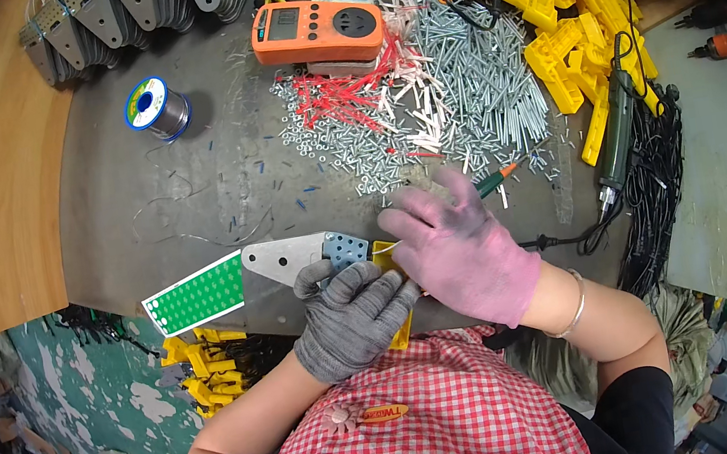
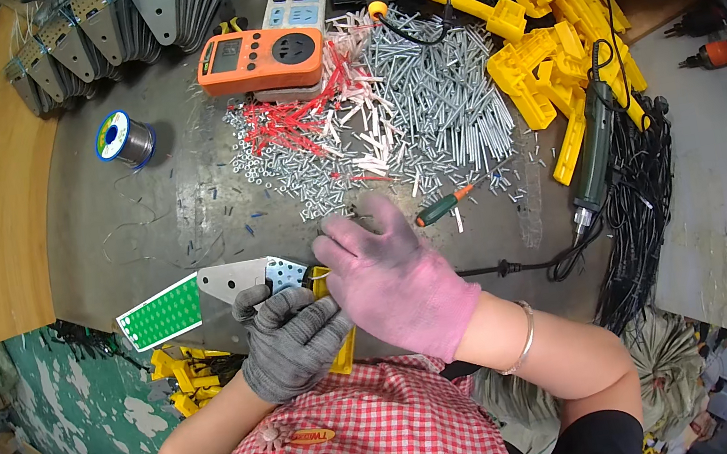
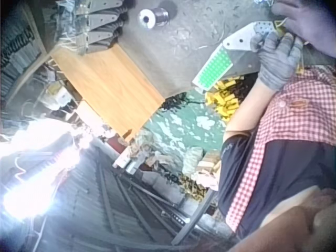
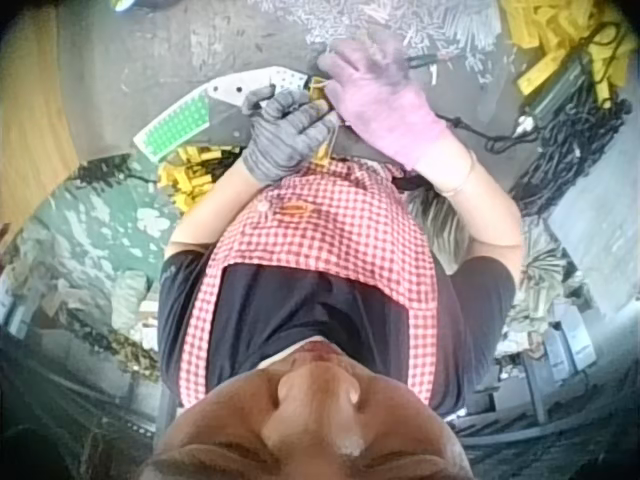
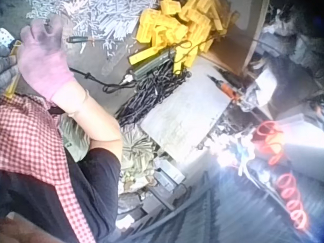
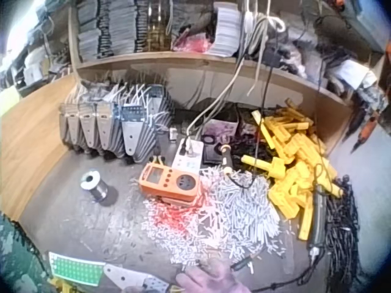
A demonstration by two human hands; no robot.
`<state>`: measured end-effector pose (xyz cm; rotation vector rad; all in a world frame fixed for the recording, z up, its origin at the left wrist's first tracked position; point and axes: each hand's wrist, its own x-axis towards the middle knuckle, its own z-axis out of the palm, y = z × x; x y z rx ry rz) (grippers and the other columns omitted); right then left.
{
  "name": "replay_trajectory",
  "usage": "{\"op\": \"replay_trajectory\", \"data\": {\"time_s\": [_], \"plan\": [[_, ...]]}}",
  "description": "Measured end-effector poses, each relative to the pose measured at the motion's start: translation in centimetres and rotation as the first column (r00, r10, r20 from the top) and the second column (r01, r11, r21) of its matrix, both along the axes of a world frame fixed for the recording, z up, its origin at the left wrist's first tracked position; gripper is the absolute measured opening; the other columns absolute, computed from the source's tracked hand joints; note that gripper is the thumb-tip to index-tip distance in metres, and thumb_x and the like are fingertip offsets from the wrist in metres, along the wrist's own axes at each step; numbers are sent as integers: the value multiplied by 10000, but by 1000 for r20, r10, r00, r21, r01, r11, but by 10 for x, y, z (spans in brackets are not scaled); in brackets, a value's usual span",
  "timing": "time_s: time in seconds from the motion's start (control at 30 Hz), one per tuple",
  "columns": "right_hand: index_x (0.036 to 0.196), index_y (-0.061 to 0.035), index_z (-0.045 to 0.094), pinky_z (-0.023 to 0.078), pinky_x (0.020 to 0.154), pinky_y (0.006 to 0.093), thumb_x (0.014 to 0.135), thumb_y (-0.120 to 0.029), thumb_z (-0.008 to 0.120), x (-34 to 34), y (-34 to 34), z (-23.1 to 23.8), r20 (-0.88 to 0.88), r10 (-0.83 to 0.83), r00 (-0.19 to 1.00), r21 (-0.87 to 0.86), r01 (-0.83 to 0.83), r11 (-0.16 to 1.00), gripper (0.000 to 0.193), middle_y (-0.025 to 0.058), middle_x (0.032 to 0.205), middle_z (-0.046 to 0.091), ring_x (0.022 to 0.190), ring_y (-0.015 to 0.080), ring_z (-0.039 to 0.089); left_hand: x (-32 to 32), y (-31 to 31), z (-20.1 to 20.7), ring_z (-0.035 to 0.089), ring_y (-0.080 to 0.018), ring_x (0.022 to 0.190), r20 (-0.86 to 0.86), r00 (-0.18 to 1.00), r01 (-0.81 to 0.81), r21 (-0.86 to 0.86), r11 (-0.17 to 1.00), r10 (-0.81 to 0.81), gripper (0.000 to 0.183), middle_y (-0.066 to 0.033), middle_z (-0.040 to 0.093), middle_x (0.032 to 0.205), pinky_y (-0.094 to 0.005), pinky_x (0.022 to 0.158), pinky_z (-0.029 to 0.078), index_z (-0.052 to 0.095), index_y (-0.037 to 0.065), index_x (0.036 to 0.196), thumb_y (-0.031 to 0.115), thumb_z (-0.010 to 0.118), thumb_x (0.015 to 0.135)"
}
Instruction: The person solders wires to electrical components using a soldering iron, places the wiring inside yellow plastic casings, and fastens the casing halves together using an electric screwdriver.
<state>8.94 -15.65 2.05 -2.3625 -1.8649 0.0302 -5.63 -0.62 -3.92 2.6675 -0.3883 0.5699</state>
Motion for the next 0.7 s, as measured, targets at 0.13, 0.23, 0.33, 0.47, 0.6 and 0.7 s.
{"op": "replay_trajectory", "data": {"time_s": [0.13,0.23,0.33,0.47,0.6,0.7], "plan": [[767,-101,704,350,1084,453,746,-161,627,4,0,4,-44,33,998,78,-30,997,100,27,1106,606,1173,260,504,2,1,-2,593,-155,1116,-2,1000,16,39,999,-16,220,89,736,1064,-519,994,301,735,262,988,250,678,776],[836,-76,695,368,1070,464,759,-122,626,14,-16,1,-430,5,903,279,127,952,113,62,1137,600,1173,275,509,1,2,-2,590,-157,1150,-41,998,50,46,998,-48,238,71,739,1116,-523,1008,293,735,252,1014,242,673,784],[895,-47,669,365,1091,483,775,-102,629,26,-35,-2,-135,-337,932,159,356,921,138,108,1188,586,1213,305,500,3,1,-1,585,-161,1156,-38,998,56,70,996,-53,253,64,740,1110,-523,1023,286,734,241,1033,248,674,787],[886,-25,631,373,1118,500,762,-77,659,36,-51,-16,200,-361,911,44,360,932,137,142,1246,572,1291,350,473,2,-5,-3,576,-173,1174,-14,999,42,85,995,-41,256,54,734,1116,-527,1033,280,734,230,1039,250,671,791],[881,-31,615,469,968,479,742,-13,712,23,-42,21,-321,-229,919,345,339,875,170,125,1076,614,1087,340,579,1,-9,-2,564,-188,1195,-64,998,6,107,994,1,290,39,725,1143,-540,1028,284,742,212,1064,247,656,790],[934,-16,570,479,677,414,942,-96,645,-25,-34,27,-789,446,423,608,641,469,110,109,844,574,721,249,549,0,-11,-1,558,-191,1203,-88,996,6,108,994,4,312,37,723,1155,-548,1024,286,747,207,1078,254,639,789]]}}
